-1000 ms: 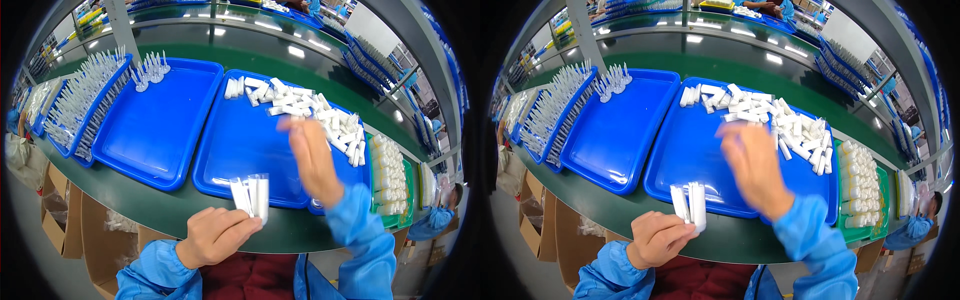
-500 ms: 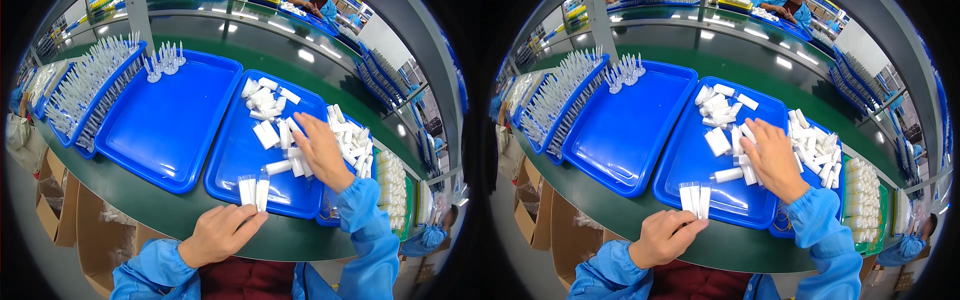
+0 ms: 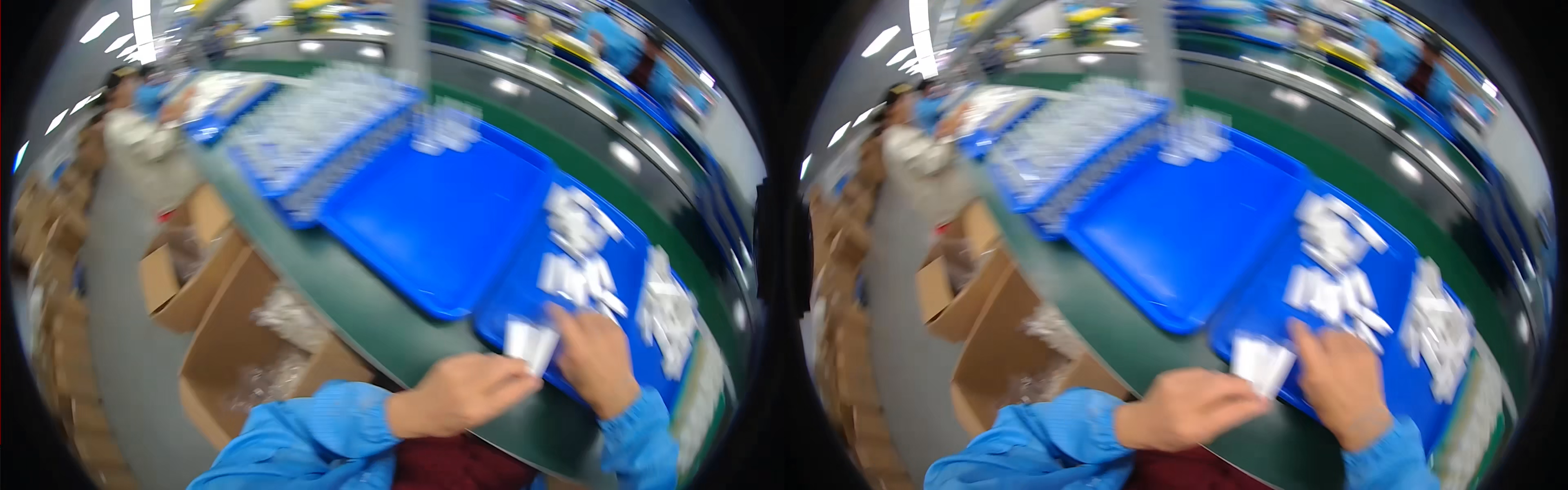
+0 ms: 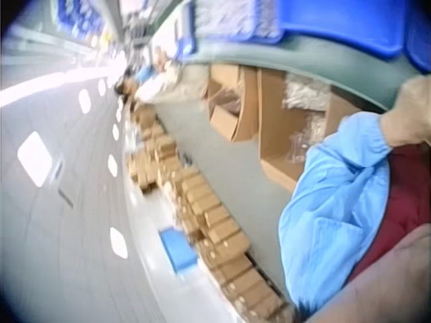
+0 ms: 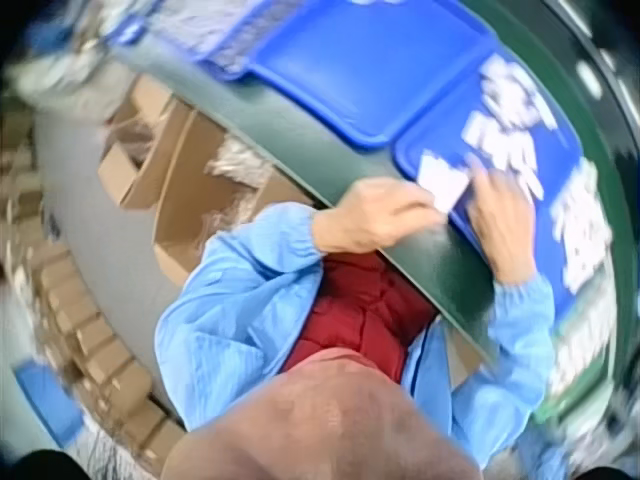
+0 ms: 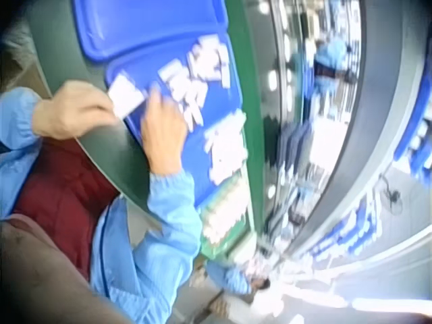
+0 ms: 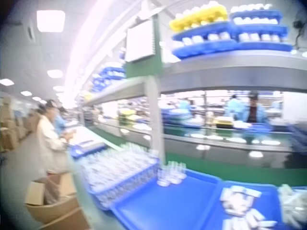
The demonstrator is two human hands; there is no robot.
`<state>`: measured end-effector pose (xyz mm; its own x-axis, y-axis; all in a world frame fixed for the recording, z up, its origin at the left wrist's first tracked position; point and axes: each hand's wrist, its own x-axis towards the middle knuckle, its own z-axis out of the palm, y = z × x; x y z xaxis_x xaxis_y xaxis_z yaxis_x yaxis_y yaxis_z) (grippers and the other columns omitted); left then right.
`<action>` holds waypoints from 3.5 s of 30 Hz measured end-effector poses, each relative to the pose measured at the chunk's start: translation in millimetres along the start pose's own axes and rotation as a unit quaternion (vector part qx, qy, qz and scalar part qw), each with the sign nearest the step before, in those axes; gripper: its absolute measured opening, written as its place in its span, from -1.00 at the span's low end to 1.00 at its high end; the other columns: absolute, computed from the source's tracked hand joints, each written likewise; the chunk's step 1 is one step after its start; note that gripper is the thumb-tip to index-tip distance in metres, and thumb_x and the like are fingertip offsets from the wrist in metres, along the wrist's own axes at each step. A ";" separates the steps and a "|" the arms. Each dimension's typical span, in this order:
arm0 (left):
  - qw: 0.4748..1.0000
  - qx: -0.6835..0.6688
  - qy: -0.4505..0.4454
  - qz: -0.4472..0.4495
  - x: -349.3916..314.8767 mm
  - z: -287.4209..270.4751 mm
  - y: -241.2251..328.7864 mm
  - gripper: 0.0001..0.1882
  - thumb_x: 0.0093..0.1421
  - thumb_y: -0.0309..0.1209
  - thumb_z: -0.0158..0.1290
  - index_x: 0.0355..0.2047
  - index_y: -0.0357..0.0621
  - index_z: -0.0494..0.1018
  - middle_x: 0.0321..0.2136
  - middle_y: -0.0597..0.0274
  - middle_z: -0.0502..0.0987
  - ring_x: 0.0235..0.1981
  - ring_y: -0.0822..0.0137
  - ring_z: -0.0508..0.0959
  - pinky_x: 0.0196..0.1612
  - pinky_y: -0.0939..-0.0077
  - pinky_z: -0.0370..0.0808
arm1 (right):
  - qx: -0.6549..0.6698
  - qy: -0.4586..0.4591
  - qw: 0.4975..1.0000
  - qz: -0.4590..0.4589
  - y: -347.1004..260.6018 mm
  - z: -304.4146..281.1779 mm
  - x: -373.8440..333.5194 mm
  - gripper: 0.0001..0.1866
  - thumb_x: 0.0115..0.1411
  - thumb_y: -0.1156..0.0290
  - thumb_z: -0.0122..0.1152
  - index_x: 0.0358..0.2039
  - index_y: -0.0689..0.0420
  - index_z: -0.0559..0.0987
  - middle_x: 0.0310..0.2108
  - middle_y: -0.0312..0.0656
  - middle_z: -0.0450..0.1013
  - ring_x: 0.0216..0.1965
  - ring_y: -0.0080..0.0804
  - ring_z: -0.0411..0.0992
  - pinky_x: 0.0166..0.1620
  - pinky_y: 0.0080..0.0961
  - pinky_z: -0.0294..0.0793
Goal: Assembling plastic components for medical or scientific devices on a factory line.
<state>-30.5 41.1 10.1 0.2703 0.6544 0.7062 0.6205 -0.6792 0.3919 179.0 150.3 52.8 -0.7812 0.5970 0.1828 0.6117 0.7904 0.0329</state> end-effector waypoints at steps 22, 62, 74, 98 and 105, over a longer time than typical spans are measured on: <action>0.980 -0.118 -0.141 0.072 25.7 18.3 70.4 -0.64 -0.05 -0.54 0.23 -0.19 0.00 0.70 -0.34 0.42 0.59 -0.60 0.52 0.45 -0.56 0.62 0.41 | 0.622 0.242 0.646 0.370 -32.2 -21.7 -101.6 -0.60 0.43 0.33 0.13 0.16 0.29 0.44 -0.30 -0.18 0.62 -0.22 -0.59 0.52 -0.09 -0.59 0.46; 0.744 -0.439 -0.195 -0.465 15.2 58.9 103.5 -0.70 0.08 -0.43 0.43 -0.46 -0.15 0.45 -0.58 0.41 0.51 -0.53 0.64 0.49 -0.49 0.68 0.41 | 0.244 0.132 0.939 0.204 23.1 -32.6 -179.4 -0.77 0.14 0.32 0.41 -0.17 0.04 0.70 -0.21 -0.30 0.52 -0.12 -0.28 0.38 -0.03 -0.33 0.28; 0.875 -0.397 -0.020 -0.277 29.3 75.3 77.7 -0.73 0.08 -0.69 0.34 -0.38 -0.20 0.43 -0.18 0.06 0.64 -0.23 0.45 0.63 -0.12 0.46 0.59 | 0.539 0.072 0.794 0.273 12.9 -47.8 -148.2 -0.80 0.32 0.32 0.26 -0.35 0.18 0.53 -0.35 -0.19 0.46 -0.29 -0.35 0.42 -0.22 -0.44 0.40; 0.658 -0.617 -0.087 -0.422 52.3 12.5 35.1 -0.69 0.29 -0.23 0.18 -0.42 -0.12 0.33 -0.65 0.27 0.39 -0.67 0.50 0.37 -0.62 0.62 0.29 | 0.274 0.077 0.958 0.032 -27.1 -52.4 -161.1 -0.68 0.08 0.09 0.46 -0.29 0.02 0.65 -0.32 -0.32 0.56 -0.11 -0.44 0.55 0.17 -0.18 0.31; 0.859 -0.399 0.144 -0.286 46.9 46.7 94.3 -0.70 0.32 -0.17 0.13 -0.28 -0.18 0.46 -0.63 0.26 0.46 -0.70 0.44 0.39 -0.60 0.60 0.33 | 0.758 0.442 0.417 0.239 -49.6 -61.8 -120.6 -0.35 0.46 0.17 -0.10 0.42 0.31 0.14 0.28 0.18 0.32 0.14 -0.09 0.48 0.13 -0.32 0.44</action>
<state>75.1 23.3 52.6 -0.1753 0.9255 0.3357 -0.1414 -0.3611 0.9217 250.6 30.6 89.8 0.1456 0.9815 0.1244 -0.6327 0.1890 -0.7510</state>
